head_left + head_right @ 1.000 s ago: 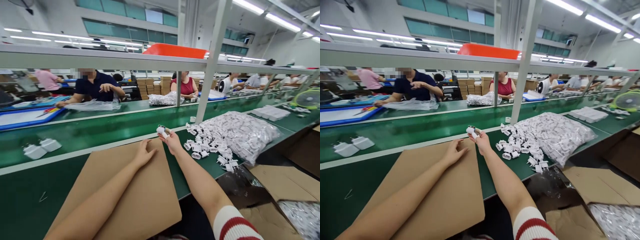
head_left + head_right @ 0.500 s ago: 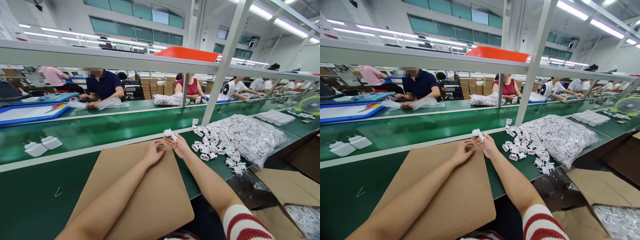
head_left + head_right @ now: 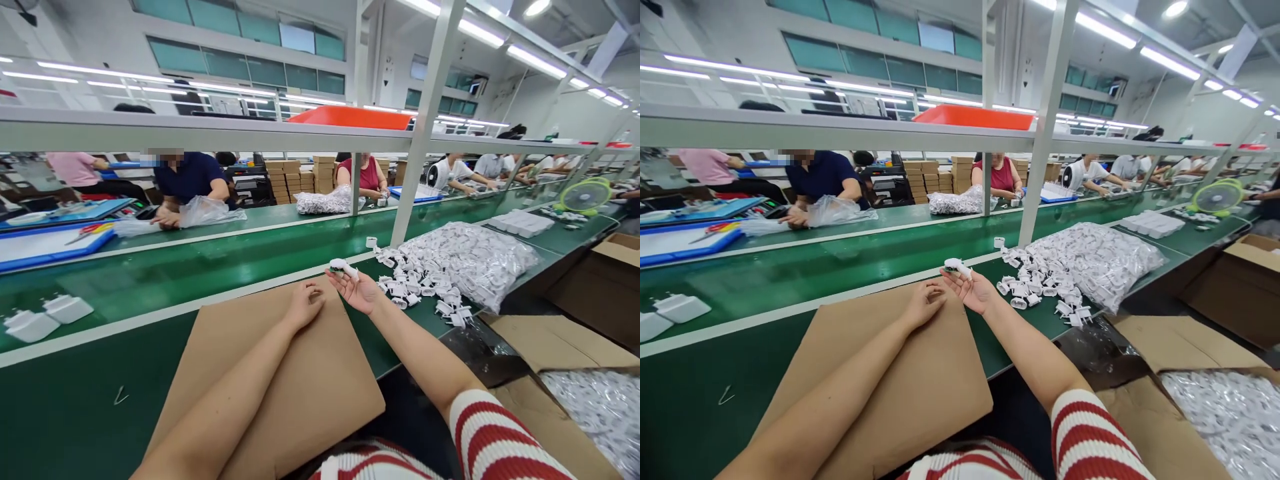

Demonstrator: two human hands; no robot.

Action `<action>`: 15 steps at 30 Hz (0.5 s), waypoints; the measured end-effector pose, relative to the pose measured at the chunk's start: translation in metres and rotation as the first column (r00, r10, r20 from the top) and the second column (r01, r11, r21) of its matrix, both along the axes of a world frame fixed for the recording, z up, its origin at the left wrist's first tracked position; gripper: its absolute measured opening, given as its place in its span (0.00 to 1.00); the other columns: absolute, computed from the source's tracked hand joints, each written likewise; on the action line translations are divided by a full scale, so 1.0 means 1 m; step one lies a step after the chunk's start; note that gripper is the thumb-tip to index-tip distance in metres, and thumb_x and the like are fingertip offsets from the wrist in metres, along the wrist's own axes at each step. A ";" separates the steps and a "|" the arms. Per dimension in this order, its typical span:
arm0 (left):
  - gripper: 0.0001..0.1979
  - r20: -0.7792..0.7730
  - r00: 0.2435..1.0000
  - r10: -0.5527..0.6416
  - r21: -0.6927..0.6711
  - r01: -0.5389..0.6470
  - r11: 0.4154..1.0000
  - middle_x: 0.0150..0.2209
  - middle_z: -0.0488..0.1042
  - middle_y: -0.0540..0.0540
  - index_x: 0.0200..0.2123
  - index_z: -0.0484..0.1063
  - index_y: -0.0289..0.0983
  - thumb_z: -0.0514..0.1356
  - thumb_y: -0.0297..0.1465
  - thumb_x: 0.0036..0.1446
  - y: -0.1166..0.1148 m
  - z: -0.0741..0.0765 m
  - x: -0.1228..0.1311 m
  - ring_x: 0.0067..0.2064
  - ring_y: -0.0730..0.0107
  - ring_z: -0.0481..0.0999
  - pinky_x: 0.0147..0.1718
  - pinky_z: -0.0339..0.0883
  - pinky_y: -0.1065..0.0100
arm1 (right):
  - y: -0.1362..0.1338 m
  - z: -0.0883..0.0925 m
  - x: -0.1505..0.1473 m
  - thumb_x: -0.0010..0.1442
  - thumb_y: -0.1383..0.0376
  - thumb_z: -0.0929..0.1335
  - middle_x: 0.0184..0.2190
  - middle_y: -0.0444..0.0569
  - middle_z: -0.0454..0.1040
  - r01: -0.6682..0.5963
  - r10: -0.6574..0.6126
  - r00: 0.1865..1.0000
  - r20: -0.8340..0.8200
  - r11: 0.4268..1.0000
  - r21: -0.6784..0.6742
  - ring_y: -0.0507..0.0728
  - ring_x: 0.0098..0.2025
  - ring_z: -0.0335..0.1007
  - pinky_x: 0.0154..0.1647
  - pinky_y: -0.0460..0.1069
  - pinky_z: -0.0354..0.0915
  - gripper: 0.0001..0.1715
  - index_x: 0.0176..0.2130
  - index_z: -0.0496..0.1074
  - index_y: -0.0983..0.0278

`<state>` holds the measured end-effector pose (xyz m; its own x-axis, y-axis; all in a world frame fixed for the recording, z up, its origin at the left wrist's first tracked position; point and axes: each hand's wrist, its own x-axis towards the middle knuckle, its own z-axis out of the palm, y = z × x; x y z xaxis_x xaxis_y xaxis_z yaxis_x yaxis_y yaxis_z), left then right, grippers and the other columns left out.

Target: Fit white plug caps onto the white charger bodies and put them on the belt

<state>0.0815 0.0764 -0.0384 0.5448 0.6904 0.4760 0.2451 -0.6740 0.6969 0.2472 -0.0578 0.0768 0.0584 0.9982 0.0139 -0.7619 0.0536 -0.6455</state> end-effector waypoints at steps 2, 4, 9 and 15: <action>0.12 -0.034 0.999 0.013 0.017 -0.013 1.000 0.52 0.73 0.37 0.43 0.81 0.38 0.66 0.36 0.56 -0.001 0.001 -0.001 0.58 0.48 0.74 0.63 0.68 0.43 | -0.017 0.006 0.005 0.70 0.65 0.66 0.47 0.52 0.84 0.002 -0.002 1.000 0.014 1.000 0.016 0.55 0.53 0.81 0.63 0.49 0.71 0.12 0.50 0.76 0.64; 0.14 -0.056 0.998 0.012 0.029 -0.011 1.000 0.53 0.73 0.37 0.43 0.82 0.38 0.65 0.39 0.58 -0.002 0.002 -0.002 0.58 0.48 0.74 0.64 0.67 0.43 | -0.036 0.011 0.010 0.69 0.65 0.68 0.46 0.50 0.84 0.019 -0.020 0.999 0.027 0.999 0.038 0.55 0.53 0.81 0.63 0.50 0.71 0.10 0.49 0.77 0.63; 0.19 -0.092 0.996 0.018 0.011 -0.018 1.000 0.54 0.73 0.36 0.42 0.82 0.38 0.63 0.45 0.57 -0.001 0.001 -0.005 0.59 0.47 0.74 0.65 0.67 0.43 | -0.089 0.025 0.018 0.62 0.66 0.75 0.45 0.46 0.84 0.086 -0.095 0.993 0.064 0.988 0.126 0.55 0.51 0.82 0.58 0.49 0.74 0.13 0.47 0.78 0.60; 0.26 -0.136 0.990 0.027 -0.014 -0.030 0.999 0.53 0.75 0.35 0.40 0.82 0.38 0.62 0.53 0.52 -0.004 0.008 -0.008 0.57 0.44 0.76 0.63 0.70 0.41 | -0.158 0.037 0.046 0.48 0.65 0.84 0.44 0.44 0.84 0.255 -0.287 0.943 0.171 0.949 0.188 0.56 0.46 0.84 0.45 0.46 0.76 0.28 0.48 0.79 0.58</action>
<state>0.0731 0.0722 -0.0306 0.5838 0.7132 0.3880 0.3573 -0.6548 0.6661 0.2932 -0.2162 0.1140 0.3067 0.9282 0.2108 -0.5651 0.3558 -0.7444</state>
